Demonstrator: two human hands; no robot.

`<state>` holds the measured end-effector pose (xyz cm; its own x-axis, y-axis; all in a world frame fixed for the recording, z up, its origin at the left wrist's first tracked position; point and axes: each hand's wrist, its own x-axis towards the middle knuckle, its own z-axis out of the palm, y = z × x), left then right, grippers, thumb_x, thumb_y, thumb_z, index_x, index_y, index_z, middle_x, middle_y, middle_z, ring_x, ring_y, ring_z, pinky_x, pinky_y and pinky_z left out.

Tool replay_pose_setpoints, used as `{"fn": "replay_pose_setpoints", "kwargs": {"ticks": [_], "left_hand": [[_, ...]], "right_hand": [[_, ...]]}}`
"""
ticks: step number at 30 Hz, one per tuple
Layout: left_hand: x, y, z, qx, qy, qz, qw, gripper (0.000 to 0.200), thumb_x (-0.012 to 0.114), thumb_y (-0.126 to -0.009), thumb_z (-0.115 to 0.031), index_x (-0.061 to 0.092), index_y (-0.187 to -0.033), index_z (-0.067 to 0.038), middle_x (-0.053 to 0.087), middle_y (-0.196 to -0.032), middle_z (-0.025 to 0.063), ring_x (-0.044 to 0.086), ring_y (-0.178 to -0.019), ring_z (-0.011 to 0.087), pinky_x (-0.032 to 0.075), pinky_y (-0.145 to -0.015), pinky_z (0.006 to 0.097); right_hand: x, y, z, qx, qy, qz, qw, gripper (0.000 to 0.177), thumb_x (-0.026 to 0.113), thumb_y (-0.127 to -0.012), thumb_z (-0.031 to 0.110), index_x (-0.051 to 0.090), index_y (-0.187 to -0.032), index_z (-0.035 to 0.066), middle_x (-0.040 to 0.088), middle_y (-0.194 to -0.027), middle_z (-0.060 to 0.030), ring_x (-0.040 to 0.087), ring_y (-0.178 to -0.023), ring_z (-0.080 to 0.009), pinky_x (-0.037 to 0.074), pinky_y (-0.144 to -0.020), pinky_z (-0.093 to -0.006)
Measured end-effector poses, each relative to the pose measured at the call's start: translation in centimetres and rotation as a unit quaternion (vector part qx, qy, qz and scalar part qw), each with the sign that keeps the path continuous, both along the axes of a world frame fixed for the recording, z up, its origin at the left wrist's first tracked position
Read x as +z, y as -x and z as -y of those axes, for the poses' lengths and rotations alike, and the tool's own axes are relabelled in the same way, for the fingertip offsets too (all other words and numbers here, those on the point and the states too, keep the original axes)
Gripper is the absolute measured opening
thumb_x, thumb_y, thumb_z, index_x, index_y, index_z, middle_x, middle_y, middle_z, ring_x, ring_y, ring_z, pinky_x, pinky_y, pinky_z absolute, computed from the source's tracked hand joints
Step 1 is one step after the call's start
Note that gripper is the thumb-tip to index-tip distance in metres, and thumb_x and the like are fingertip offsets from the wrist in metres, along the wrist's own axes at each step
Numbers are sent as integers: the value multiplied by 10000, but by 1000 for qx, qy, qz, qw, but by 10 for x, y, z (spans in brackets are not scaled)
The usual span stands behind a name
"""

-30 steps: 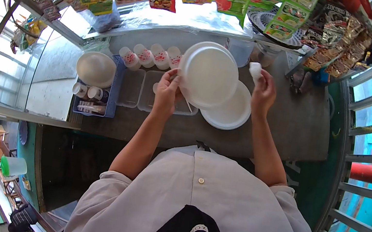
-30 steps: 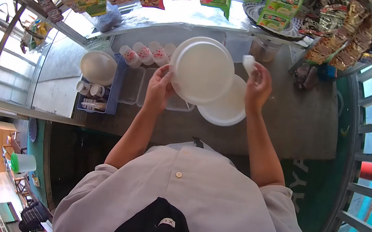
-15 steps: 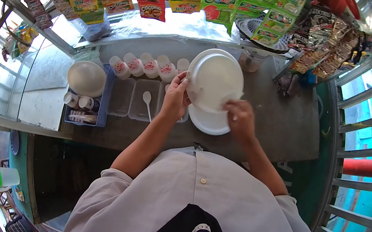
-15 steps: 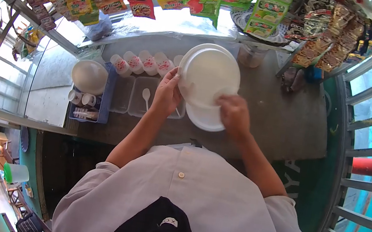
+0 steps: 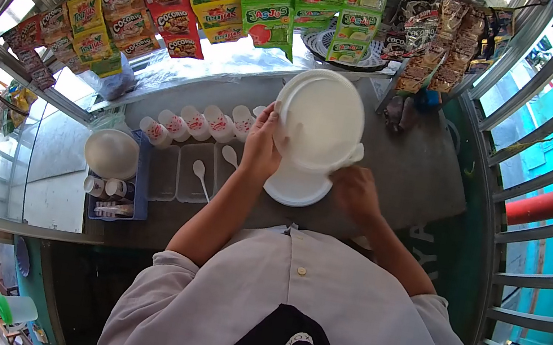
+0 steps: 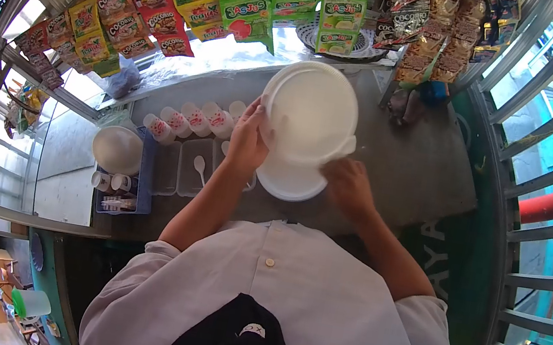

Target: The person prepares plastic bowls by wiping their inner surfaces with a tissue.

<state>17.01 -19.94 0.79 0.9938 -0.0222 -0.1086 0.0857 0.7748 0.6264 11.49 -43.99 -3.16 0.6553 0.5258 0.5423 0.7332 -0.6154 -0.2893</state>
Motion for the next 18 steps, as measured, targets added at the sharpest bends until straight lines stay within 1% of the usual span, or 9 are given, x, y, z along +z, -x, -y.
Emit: {"fn": "replay_pose_setpoints", "kwargs": {"ticks": [2,4,5,8,10,11,13,14,18], "left_hand": [[-1,1,-4,24,-24,3,999,261,461,-983,-189,495,-1225,-97,576,-1114,39,578,-986,143,507,-823,286],[-1,5,1,46,-48,5,998,264,468,-983,-201,499,-1225,-101,579,-1109,33,578,-974,131,507,-813,276],[0,8,6,63,-62,0,996,263,482,-980,-217,514,-1214,-101,585,-1095,26,576,-964,119,506,-803,267],[0,14,19,64,-107,2,992,265,505,-974,-245,540,-1191,-96,599,-1064,15,574,-948,101,505,-784,253],[0,17,27,43,-109,31,993,268,534,-963,-264,570,-1151,-77,617,-1007,3,578,-916,82,503,-755,242],[1,19,28,40,-111,30,993,268,534,-963,-264,570,-1151,-77,617,-1007,3,578,-916,82,503,-755,242],[8,23,26,9,-104,15,994,255,522,-969,-248,569,-1145,-70,621,-996,4,587,-885,83,505,-744,248],[8,24,24,10,-104,16,994,255,522,-969,-248,569,-1145,-70,621,-996,4,587,-885,83,505,-744,248],[2,21,4,46,-75,-13,996,219,511,-972,-253,567,-1110,-92,621,-974,-6,590,-844,82,508,-714,253]], "right_hand": [[2,-10,16,-18,-16,-4,1000,187,619,-712,18,664,-881,87,641,-958,-53,587,-940,-239,435,-863,-399],[33,-16,18,-152,-115,54,980,223,619,-697,-2,666,-883,112,648,-938,-59,594,-914,-257,438,-867,-406],[46,-16,12,-155,-116,54,979,223,619,-697,-2,666,-883,112,648,-938,-59,594,-914,-257,438,-867,-406],[77,-15,-27,-112,-178,79,974,238,606,-704,-9,663,-893,125,634,-1004,-66,578,-958,-276,440,-865,-405],[85,-17,-48,36,-89,135,986,266,603,-706,-15,663,-922,129,608,-1082,-66,554,-1012,-287,443,-866,-396],[86,-21,-52,32,-91,135,986,266,603,-706,-15,663,-922,129,608,-1082,-66,554,-1012,-287,443,-866,-396],[89,-32,-55,-53,-24,75,996,299,610,-710,-6,665,-967,138,578,-1150,-59,530,-1064,-284,436,-886,-409],[89,-38,-50,-74,-96,67,990,300,605,-731,-3,670,-992,129,603,-1096,-79,557,-1018,-292,453,-867,-418],[67,-28,-34,-132,-189,-27,973,302,577,-756,-38,675,-1006,100,630,-980,-123,602,-907,-311,507,-785,-398]]}}
